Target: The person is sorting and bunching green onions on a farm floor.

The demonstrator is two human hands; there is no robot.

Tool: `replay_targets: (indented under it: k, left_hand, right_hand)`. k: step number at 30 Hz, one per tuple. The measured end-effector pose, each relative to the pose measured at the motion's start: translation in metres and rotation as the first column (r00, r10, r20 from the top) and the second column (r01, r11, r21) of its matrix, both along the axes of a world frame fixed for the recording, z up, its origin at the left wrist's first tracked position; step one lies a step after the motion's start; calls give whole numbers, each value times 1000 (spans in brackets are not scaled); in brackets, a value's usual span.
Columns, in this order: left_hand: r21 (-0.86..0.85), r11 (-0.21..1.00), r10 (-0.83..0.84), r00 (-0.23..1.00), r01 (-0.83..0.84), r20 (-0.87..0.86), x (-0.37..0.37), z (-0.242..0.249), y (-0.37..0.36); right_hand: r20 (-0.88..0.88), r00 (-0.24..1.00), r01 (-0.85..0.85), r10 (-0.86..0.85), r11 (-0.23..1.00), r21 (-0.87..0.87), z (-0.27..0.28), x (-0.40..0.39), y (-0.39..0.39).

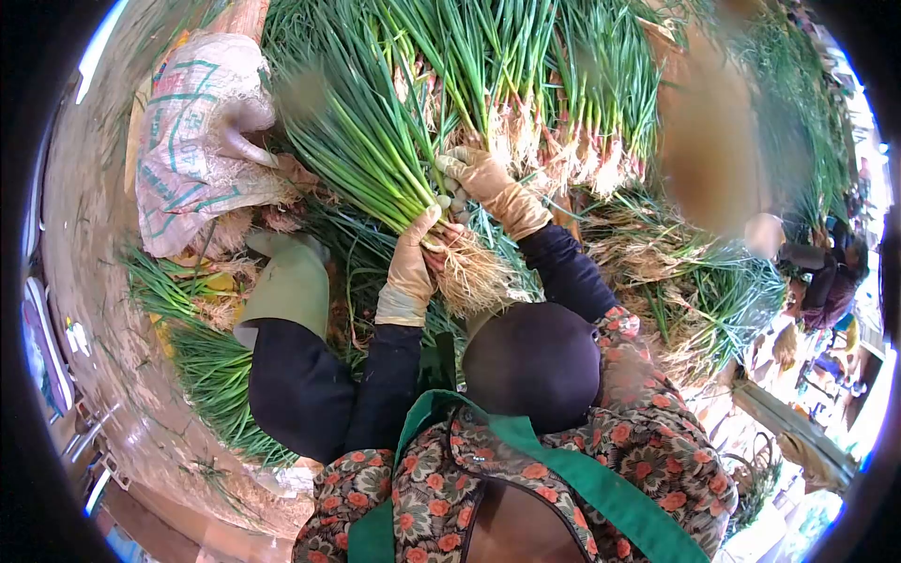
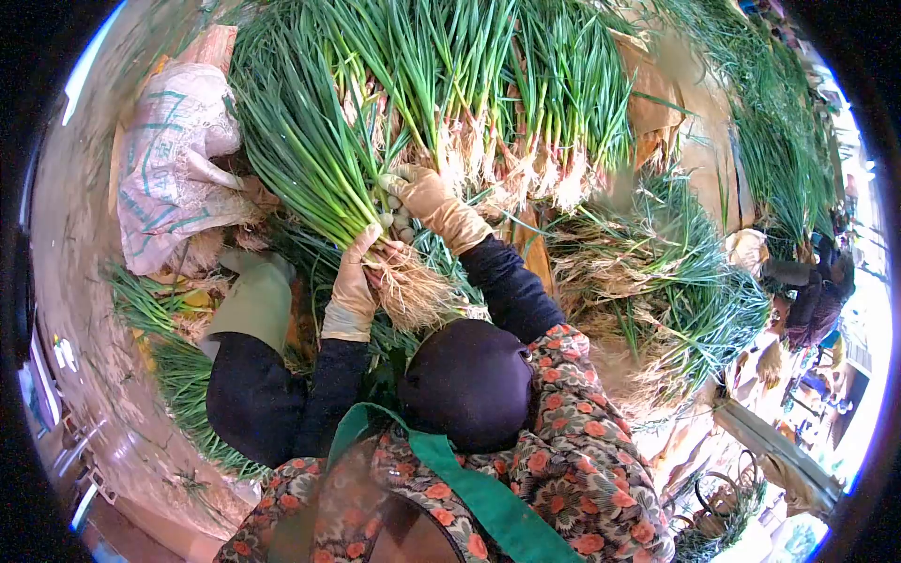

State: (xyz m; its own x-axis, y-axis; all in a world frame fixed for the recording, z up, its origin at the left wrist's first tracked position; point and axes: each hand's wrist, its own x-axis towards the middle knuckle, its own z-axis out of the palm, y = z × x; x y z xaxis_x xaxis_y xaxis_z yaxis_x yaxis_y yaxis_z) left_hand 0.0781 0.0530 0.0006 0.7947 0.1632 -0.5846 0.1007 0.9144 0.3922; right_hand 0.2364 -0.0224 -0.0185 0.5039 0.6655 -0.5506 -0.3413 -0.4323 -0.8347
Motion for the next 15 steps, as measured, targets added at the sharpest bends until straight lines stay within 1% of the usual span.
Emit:
replay_targets:
  k: [1, 2, 3, 4, 5, 6, 7, 8, 9, 10, 11, 12, 13, 15]
  left_hand:
    - [5, 1000, 19, 1000, -19, -24, 0, 0, -1]
    - [-32, 996, 86, 996, -85, 29, 2, 1, -3]
    - [-72, 986, 154, 985, -148, 80, 5, 2, -4]
    - [-131, 980, 166, 976, -148, 140, 3, -1, -4]
    - [-187, 972, 178, 963, -140, 202, 2, -4, -3]
    - [-219, 967, 181, 955, -129, 235, 3, 3, -3]
    - [-193, 973, 170, 962, -129, 213, 2, 3, -3]
    - [-171, 977, 157, 970, -126, 187, 0, 3, -4]
    - [-142, 982, 149, 974, -125, 173, 3, 3, -2]
    - [-115, 990, 101, 984, -85, 145, 3, 1, -1]
    - [-157, 983, 116, 981, -92, 153, 3, 2, -1]
    - [-197, 976, 130, 979, -97, 160, 3, 5, -1]
    - [-237, 966, 141, 976, -99, 167, 3, 7, -1]
    - [-268, 960, 146, 962, -81, 232, 3, 2, 0]
  right_hand:
    - [-74, 994, 82, -82, 997, -8, -4, -3, 1]
    - [-133, 976, 185, -173, 979, 86, -22, -6, -2]
    - [-199, 946, 290, -255, 941, 173, -51, -9, -9]
    - [-272, 905, 395, -328, 884, 250, -68, -12, -14]
    - [55, 992, 99, -110, 980, 175, -72, -11, -23]
    - [347, 923, -178, 165, 984, 6, -73, -6, -35]
    - [541, 713, -383, 446, 894, -233, -76, -7, -47]
    - [779, 535, -336, 327, 928, -159, -72, -2, -49]
    - [943, 285, -260, 171, 961, -95, -68, 3, -51]
    - [881, 447, 14, 157, 983, -182, -29, 8, -47]
    - [803, 590, 270, 89, 915, -299, -4, 12, -46]
    - [797, 601, 264, 58, 927, -267, -2, 18, -50]
    - [781, 595, 179, 191, 916, -360, -5, 18, -51]
    - [711, 543, 11, 447, 843, -538, 1, 16, -46]
